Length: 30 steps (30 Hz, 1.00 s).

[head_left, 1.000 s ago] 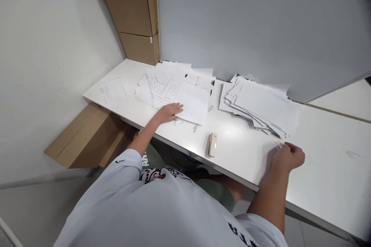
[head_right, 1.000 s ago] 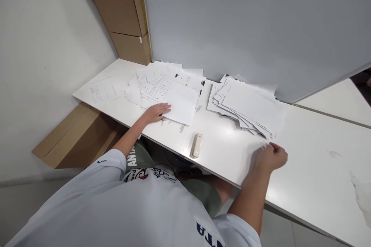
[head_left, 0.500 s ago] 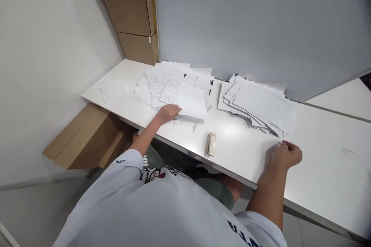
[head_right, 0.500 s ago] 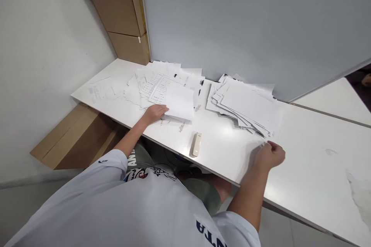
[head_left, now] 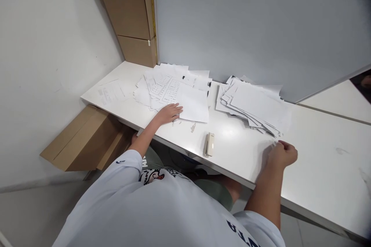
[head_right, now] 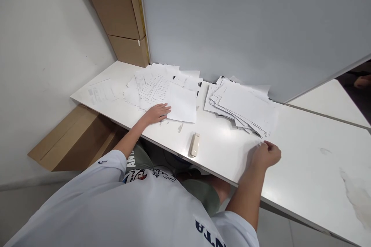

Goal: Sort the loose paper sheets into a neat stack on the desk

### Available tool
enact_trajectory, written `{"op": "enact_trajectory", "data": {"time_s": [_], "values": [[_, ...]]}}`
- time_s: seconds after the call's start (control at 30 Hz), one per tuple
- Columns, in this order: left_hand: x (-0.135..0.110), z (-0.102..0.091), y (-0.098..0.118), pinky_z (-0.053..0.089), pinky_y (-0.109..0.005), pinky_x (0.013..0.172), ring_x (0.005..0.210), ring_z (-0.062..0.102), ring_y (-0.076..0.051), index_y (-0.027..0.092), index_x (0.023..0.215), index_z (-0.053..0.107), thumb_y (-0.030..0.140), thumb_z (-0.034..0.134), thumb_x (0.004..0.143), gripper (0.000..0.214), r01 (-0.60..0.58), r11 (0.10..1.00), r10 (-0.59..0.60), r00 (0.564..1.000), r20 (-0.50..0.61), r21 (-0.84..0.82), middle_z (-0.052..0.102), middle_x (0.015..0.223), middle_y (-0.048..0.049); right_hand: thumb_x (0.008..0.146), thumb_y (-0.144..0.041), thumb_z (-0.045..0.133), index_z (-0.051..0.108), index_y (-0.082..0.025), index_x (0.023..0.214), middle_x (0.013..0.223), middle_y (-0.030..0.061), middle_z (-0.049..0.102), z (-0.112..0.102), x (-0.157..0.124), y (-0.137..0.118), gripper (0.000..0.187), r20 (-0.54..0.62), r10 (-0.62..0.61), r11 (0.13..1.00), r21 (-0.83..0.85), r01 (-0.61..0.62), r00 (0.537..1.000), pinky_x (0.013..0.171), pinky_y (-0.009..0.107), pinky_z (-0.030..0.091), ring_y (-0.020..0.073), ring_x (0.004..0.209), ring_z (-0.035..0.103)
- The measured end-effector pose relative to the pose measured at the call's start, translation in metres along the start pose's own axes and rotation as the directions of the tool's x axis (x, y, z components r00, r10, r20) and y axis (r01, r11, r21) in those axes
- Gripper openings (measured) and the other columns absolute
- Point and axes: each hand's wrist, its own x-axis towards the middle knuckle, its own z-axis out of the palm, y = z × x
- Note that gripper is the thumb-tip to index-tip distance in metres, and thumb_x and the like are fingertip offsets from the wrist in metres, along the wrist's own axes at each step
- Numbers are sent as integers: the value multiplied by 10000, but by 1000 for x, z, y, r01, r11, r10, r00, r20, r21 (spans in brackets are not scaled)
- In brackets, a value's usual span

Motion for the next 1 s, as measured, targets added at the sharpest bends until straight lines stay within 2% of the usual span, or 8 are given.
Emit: {"op": "enact_trajectory", "data": {"time_s": [0.33, 0.6, 0.67, 0.77, 0.83, 0.9, 0.97, 1.0], "values": [[0, 5, 2, 480, -431, 1054, 1225, 610, -224, 184, 1133, 694, 249, 469, 984, 278, -51, 997, 41, 988, -151, -63, 709, 1196, -86, 645, -207, 470, 626, -214, 786, 771, 51, 610, 0, 1, -1, 211, -9, -9, 1000, 6, 9, 1000, 876, 439, 513, 278, 858, 632], [-2, -6, 18, 521, -414, 970, 932, 712, -192, 220, 926, 725, 357, 491, 952, 272, 43, 946, -166, 916, -366, -322, 765, 955, -70, 631, -197, 493, 588, -238, 740, 797, 88, 641, -2, -3, -7, 150, 19, 32, 998, 61, -33, 999, 884, 481, 503, 331, 899, 641], [-9, -15, 36, 528, -389, 905, 890, 700, -206, 222, 863, 722, 416, 544, 916, 269, 121, 876, -353, 821, -449, -468, 753, 890, -68, 642, -183, 481, 579, -238, 748, 851, 114, 659, -8, -7, -16, 155, 12, 36, 992, 124, -37, 999, 883, 470, 504, 334, 943, 645], [-32, -26, 70, 504, -288, 719, 716, 637, -175, 201, 713, 670, 477, 638, 845, 307, 239, 660, -701, 539, -468, -713, 659, 703, -31, 678, -179, 463, 577, -232, 788, 942, 145, 669, -25, -27, -44, 167, -80, 3, 936, 351, 25, 997, 917, 486, 488, 331, 1014, 642], [-53, -31, 90, 445, -232, 596, 593, 540, -124, 191, 646, 600, 485, 647, 838, 355, 231, 466, -860, 345, -376, -854, 527, 588, 19, 713, -199, 475, 595, -229, 844, 981, 143, 670, -39, -57, -69, 180, -125, -35, 875, 476, 91, 991, 919, 501, 483, 322, 1028, 642], [-76, -33, 105, 399, -202, 522, 546, 483, -96, 189, 646, 564, 494, 667, 821, 367, 137, 260, -951, 209, -228, -956, 470, 567, 42, 767, -239, 491, 616, -237, 931, 1011, 115, 673, -52, -105, -95, 206, -73, -89, 821, 560, 115, 993, 879, 475, 503, 290, 1007, 650], [-99, -34, 113, 419, -190, 520, 579, 523, -96, 186, 695, 584, 486, 725, 768, 339, 11, 65, -988, 143, -63, -998, 531, 617, 37, 822, -330, 536, 633, -235, 966, 1033, 90, 675, -60, -168, -115, 198, 144, -175, 778, 627, 48, 974, 846, 437, 513, 260, 964, 653], [-109, -34, 115, 450, -195, 544, 619, 563, -106, 181, 731, 606, 471, 758, 734, 327, -42, -21, -992, 128, 15, -999, 579, 659, 25, 840, -394, 560, 647, -231, 961, 1021, 81, 683, -61, -200, -122, 221, 345, -235, 790, 612, -28, 909, 835, 418, 516, 246, 932, 655]]}}
